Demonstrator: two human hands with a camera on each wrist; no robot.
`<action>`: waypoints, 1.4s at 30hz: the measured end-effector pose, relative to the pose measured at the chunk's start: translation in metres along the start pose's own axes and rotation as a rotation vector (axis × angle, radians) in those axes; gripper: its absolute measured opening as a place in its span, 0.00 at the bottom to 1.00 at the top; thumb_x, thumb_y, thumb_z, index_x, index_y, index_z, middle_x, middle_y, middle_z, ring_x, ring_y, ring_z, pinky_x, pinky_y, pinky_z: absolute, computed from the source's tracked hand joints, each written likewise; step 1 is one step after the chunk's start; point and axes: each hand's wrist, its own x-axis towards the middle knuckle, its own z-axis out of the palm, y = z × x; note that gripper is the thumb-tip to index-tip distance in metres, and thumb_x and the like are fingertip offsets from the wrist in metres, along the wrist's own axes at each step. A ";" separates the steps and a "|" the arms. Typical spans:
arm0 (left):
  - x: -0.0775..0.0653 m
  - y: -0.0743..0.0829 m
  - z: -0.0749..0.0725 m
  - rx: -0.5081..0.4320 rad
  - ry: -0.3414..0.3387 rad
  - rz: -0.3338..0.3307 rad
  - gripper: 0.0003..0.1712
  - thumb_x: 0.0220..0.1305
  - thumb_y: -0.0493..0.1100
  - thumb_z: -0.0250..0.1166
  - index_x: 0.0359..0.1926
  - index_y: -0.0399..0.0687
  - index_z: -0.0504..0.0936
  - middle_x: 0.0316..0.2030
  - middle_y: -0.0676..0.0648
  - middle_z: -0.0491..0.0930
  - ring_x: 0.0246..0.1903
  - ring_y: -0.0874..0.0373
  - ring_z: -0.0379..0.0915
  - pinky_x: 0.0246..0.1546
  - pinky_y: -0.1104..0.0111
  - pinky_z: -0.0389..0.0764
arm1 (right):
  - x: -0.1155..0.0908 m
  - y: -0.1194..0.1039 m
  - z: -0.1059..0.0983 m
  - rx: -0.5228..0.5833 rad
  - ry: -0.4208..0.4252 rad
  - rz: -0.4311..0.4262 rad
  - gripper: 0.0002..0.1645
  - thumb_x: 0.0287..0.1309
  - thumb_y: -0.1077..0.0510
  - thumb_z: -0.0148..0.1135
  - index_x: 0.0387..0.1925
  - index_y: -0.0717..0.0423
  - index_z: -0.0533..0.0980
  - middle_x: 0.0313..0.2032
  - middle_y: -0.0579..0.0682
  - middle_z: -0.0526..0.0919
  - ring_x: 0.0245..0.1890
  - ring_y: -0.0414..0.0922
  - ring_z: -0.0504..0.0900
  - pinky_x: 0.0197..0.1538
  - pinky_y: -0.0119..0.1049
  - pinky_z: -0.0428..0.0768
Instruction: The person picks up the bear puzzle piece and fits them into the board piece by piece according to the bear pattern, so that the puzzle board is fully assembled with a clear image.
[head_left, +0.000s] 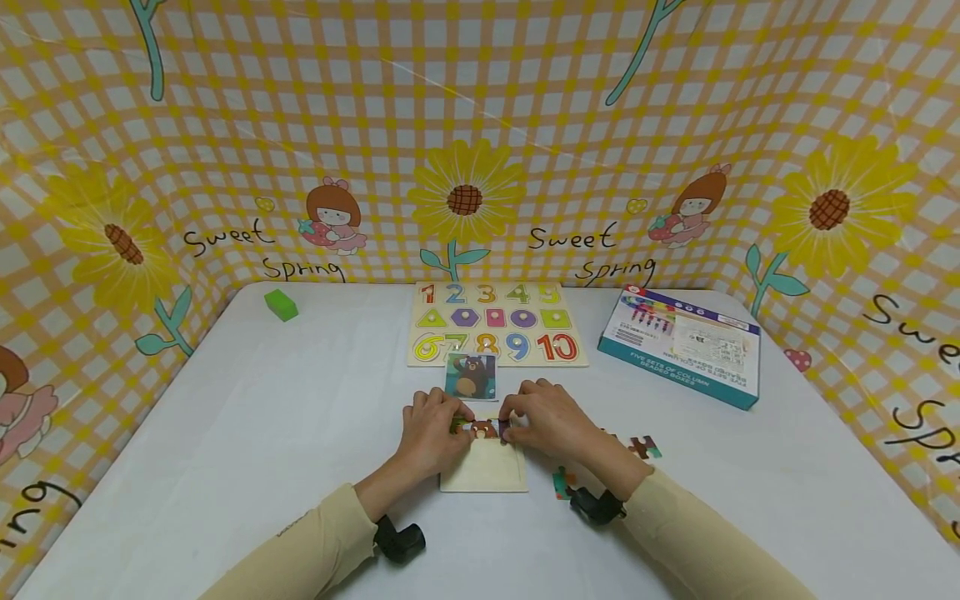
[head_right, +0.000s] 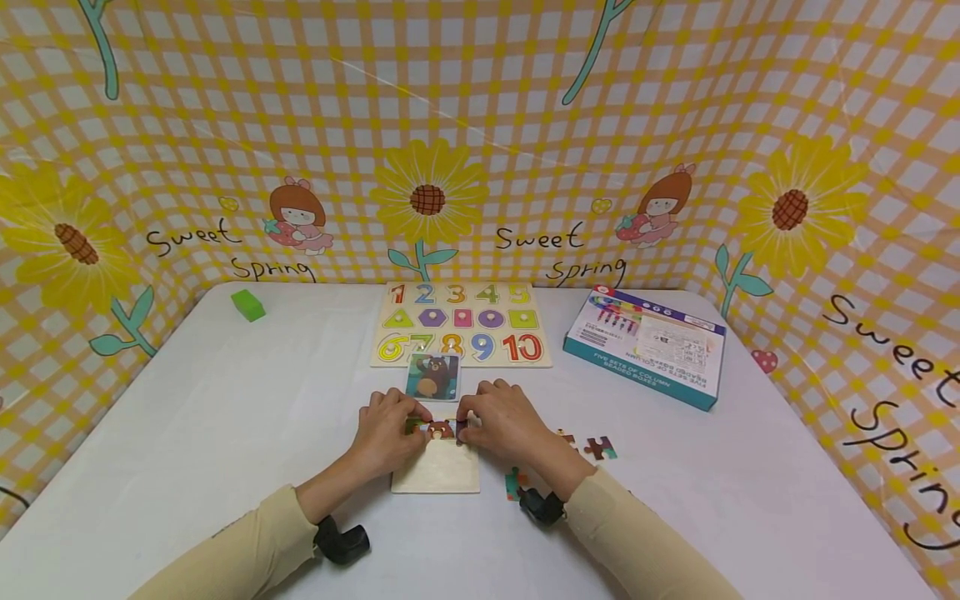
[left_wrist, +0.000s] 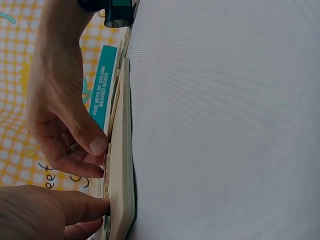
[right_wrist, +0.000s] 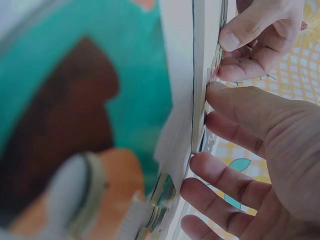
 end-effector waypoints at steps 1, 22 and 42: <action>0.000 0.000 0.000 0.000 -0.002 -0.002 0.06 0.52 0.43 0.68 0.34 0.51 0.83 0.38 0.48 0.73 0.40 0.53 0.59 0.42 0.57 0.59 | 0.000 0.000 0.000 0.000 -0.001 0.001 0.09 0.47 0.49 0.70 0.34 0.40 0.82 0.30 0.43 0.74 0.33 0.42 0.66 0.39 0.37 0.64; -0.012 -0.016 -0.020 -0.064 -0.025 -0.013 0.12 0.48 0.40 0.68 0.38 0.47 0.83 0.38 0.45 0.75 0.40 0.53 0.63 0.41 0.61 0.63 | 0.002 0.000 0.001 0.029 -0.032 0.025 0.09 0.48 0.48 0.70 0.35 0.39 0.82 0.30 0.42 0.73 0.34 0.42 0.65 0.40 0.37 0.64; -0.028 -0.026 -0.028 -0.117 -0.132 0.042 0.17 0.48 0.37 0.70 0.43 0.44 0.81 0.44 0.47 0.74 0.49 0.53 0.64 0.49 0.60 0.69 | 0.000 0.000 0.000 0.048 -0.029 0.034 0.10 0.49 0.49 0.70 0.36 0.40 0.82 0.31 0.43 0.74 0.35 0.42 0.65 0.40 0.37 0.64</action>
